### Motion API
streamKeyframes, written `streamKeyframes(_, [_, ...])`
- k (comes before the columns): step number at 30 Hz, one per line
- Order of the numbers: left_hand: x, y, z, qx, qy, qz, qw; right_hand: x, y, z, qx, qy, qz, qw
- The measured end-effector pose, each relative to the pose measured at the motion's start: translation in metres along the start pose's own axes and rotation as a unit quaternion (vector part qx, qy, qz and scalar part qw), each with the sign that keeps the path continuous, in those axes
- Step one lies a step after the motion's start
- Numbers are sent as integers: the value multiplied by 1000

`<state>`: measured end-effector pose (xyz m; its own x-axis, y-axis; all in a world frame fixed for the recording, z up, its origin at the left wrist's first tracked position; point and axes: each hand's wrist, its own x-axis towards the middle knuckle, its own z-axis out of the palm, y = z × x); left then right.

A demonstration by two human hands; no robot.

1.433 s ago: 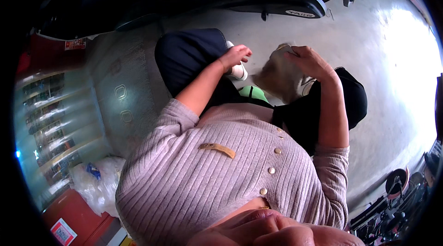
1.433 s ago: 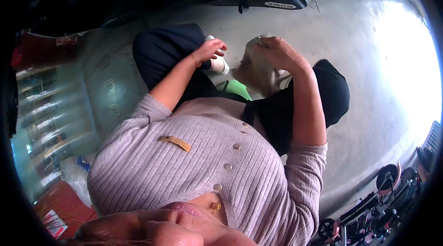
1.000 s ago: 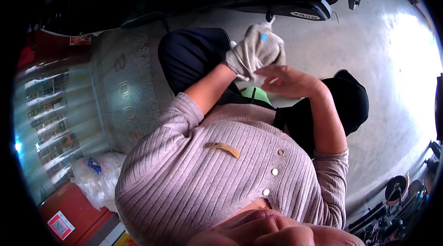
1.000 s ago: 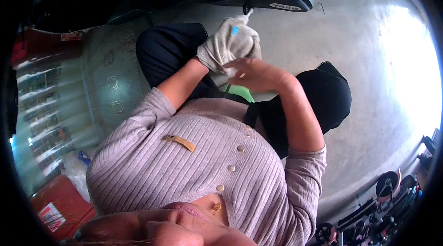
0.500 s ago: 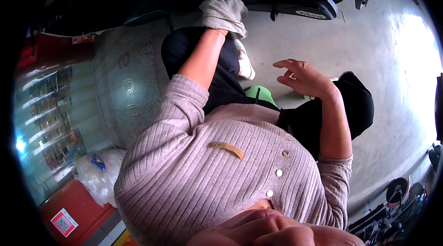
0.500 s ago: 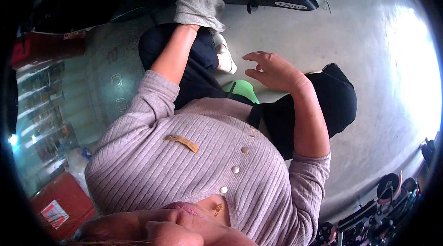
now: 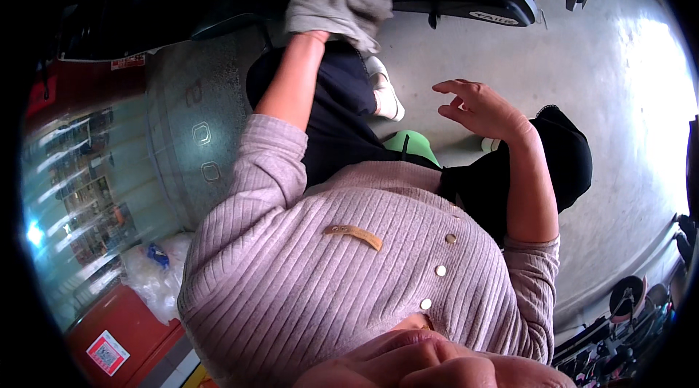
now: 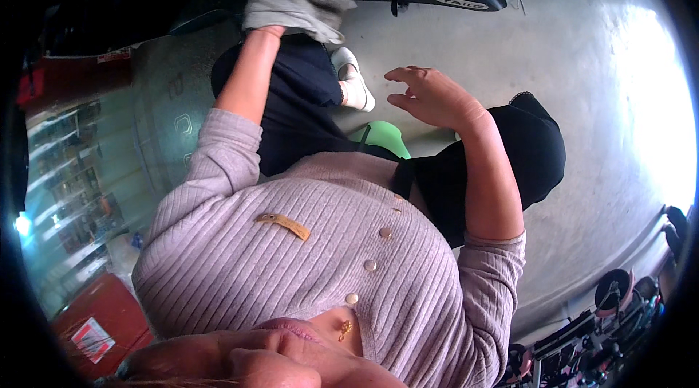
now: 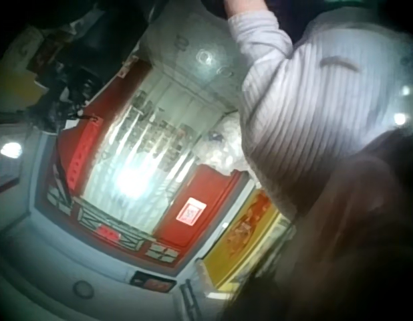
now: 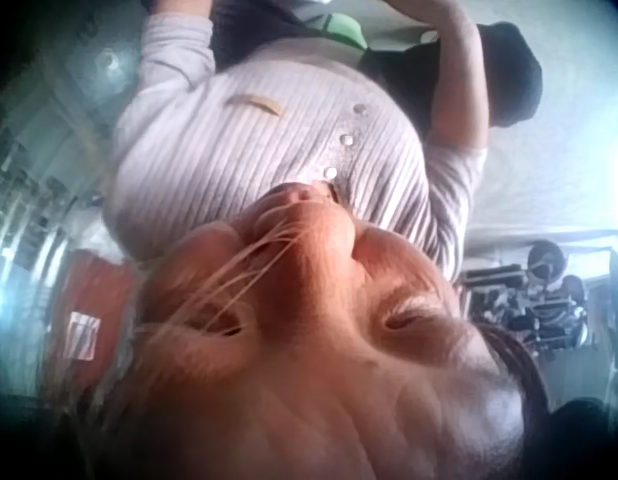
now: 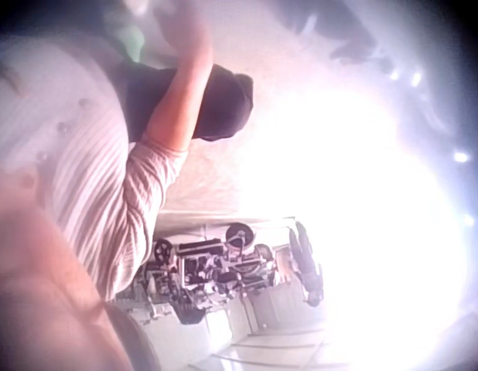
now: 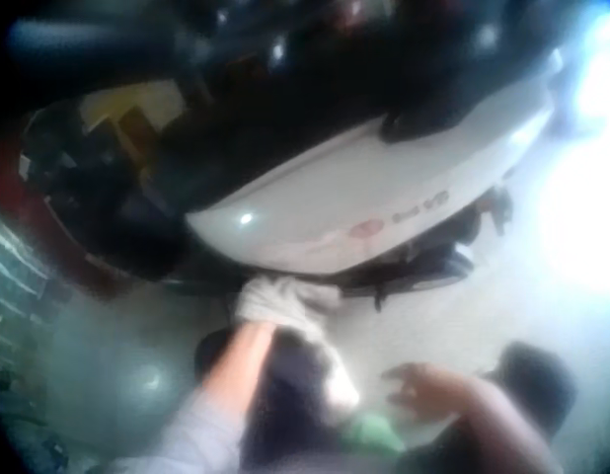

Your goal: The person sits on a small stool and wipes the body panels of a white electric scooter with a cloth. They clean the side panels, the area around the seat, and the front section near the handlebars.

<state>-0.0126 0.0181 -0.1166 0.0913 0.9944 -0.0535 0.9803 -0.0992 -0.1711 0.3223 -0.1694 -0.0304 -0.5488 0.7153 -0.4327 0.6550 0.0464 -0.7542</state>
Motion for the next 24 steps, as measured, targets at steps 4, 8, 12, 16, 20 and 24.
streamKeyframes(4, [-2, -8, -13, 64, -3, 0, 998, -2, -8, 1, -14, 16, -16, 1000])
streamKeyframes(8, [-4, 20, -15, 102, -21, 78, 991, -1, -8, 4, -24, 18, -26, 999])
streamKeyframes(12, [-8, 63, -3, -41, 22, 6, 999, -2, -7, 7, -18, 31, -32, 999])
streamKeyframes(16, [-8, 81, 25, -236, 82, 150, 957, 3, 1, 5, 2, 15, -6, 1000])
streamKeyframes(20, [20, 49, 72, -502, 53, 130, 853, 7, -1, -2, -4, -8, 30, 1000])
streamKeyframes(24, [24, 2, 34, -42, 104, 134, 985, 3, 5, 0, 3, 5, 32, 999])
